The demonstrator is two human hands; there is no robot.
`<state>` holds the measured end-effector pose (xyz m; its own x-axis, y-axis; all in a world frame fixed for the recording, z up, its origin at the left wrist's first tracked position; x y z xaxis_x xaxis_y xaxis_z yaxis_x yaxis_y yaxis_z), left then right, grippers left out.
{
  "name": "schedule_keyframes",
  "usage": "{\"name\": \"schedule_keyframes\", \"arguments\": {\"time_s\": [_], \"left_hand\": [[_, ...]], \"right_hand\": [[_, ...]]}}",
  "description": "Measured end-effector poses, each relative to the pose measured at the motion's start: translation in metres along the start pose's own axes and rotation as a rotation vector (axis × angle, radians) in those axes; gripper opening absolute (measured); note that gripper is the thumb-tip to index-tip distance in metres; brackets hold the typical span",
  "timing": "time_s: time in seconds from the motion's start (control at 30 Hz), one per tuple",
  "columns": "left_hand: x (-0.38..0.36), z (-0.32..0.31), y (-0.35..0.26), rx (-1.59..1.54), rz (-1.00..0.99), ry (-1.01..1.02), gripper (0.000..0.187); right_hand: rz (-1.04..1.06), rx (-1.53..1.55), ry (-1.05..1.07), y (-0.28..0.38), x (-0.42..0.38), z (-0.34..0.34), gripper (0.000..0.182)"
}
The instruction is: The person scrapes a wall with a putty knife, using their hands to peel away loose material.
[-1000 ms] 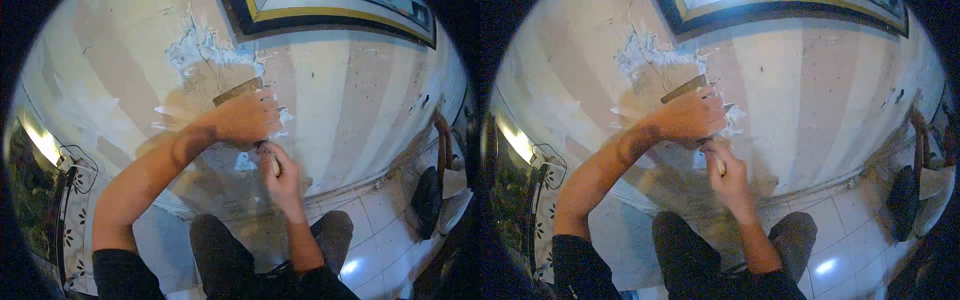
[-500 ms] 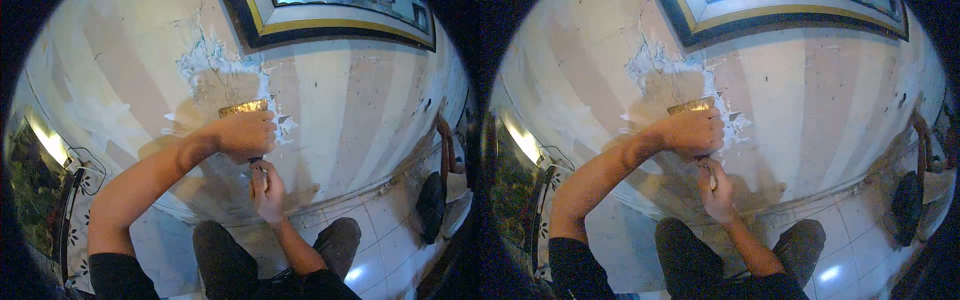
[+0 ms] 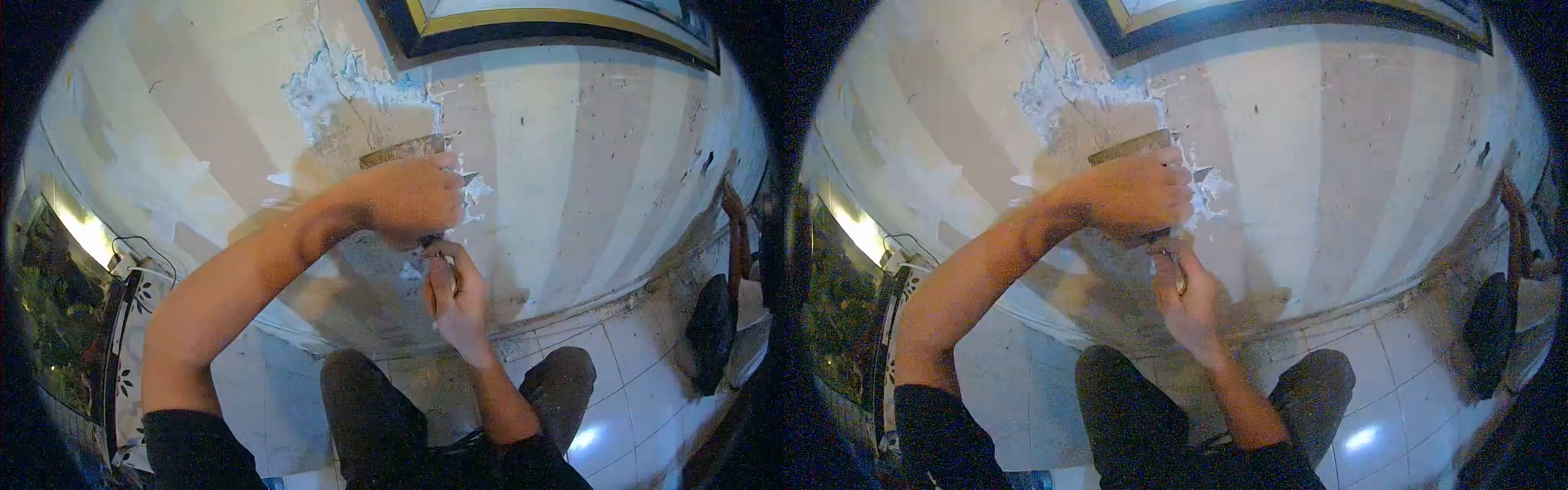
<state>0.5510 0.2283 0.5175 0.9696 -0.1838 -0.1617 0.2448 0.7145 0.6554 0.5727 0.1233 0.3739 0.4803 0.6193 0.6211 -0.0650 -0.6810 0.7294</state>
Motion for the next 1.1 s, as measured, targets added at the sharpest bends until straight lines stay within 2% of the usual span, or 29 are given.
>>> {"name": "schedule_keyframes", "arguments": {"time_s": [0.1, 0.2, 0.27, 0.3, 0.37, 0.43, 0.5, 0.57, 0.63, 0.7, 0.77, 0.93, 1.0, 1.1], "left_hand": [[0.002, -0.002, 0.003, 0.054, -0.034, -0.049, 0.018], [0.004, -0.006, 0.007, 0.038, -0.048, -0.044, 0.018], [0.006, -0.004, 0.01, 0.096, -0.078, -0.215, 0.024], [0.01, -0.002, 0.016, 0.098, -0.08, -0.215, 0.024], [0.027, 0.011, 0.028, -0.076, -0.056, -0.436, 0.023], [0.037, 0.023, 0.033, -0.035, -0.083, -0.47, 0.022], [0.04, 0.027, 0.028, -0.057, -0.073, -0.382, 0.021], [0.032, 0.014, 0.016, 0.032, -0.079, -0.33, 0.021], [0.019, 0.001, 0.007, 0.113, -0.066, -0.274, 0.021], [0.009, -0.005, 0.001, -0.115, -0.035, -0.095, 0.022], [0.005, -0.007, -0.001, -0.088, -0.023, -0.085, 0.022], [0.004, -0.005, 0.005, -0.092, -0.052, -0.079, 0.023], [0.005, -0.004, 0.009, -0.086, 0.011, -0.188, 0.024], [0.004, 0.004, 0.01, -0.118, -0.02, -0.173, 0.025]], "right_hand": [[-0.086, -0.136, 0.024, 0.002, 0.002, 0.006, 0.021], [0.002, -0.122, -0.028, -0.006, 0.003, 0.005, 0.022], [0.059, -0.089, -0.063, -0.01, 0.009, 0.006, 0.021], [0.121, -0.051, -0.099, -0.009, 0.016, 0.005, 0.02], [0.061, 0.005, -0.096, 0.011, 0.033, 0.024, 0.019], [0.009, 0.053, -0.092, 0.02, 0.041, 0.032, 0.018], [0.122, -0.005, -0.103, 0.022, 0.04, 0.032, 0.02], [0.066, 0.037, -0.138, 0.011, 0.023, 0.023, 0.02], [0.036, -0.082, -0.062, -0.003, 0.007, 0.012, 0.02], [0.079, -0.042, -0.038, -0.018, -0.001, 0.006, 0.02], [0.122, -0.01, -0.011, -0.019, -0.005, 0.001, 0.019], [0.059, 0.101, -0.047, -0.007, 0.0, -0.004, 0.019], [0.056, 0.043, -0.014, 0.009, 0.008, 0.005, 0.019], [0.049, -0.009, 0.013, 0.012, 0.009, 0.007, 0.019]]}}
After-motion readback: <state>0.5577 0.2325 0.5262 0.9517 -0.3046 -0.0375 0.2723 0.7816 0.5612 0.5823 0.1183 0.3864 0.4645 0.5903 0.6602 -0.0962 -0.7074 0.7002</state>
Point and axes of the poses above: each hand's wrist, its own x-axis towards the middle knuckle, its own z-axis out of the back of the hand, y = z × x, the point moved 2 cm from there along x, towards the middle knuckle, and after that the axes turned 14 degrees about z, right-handed, at the moved point
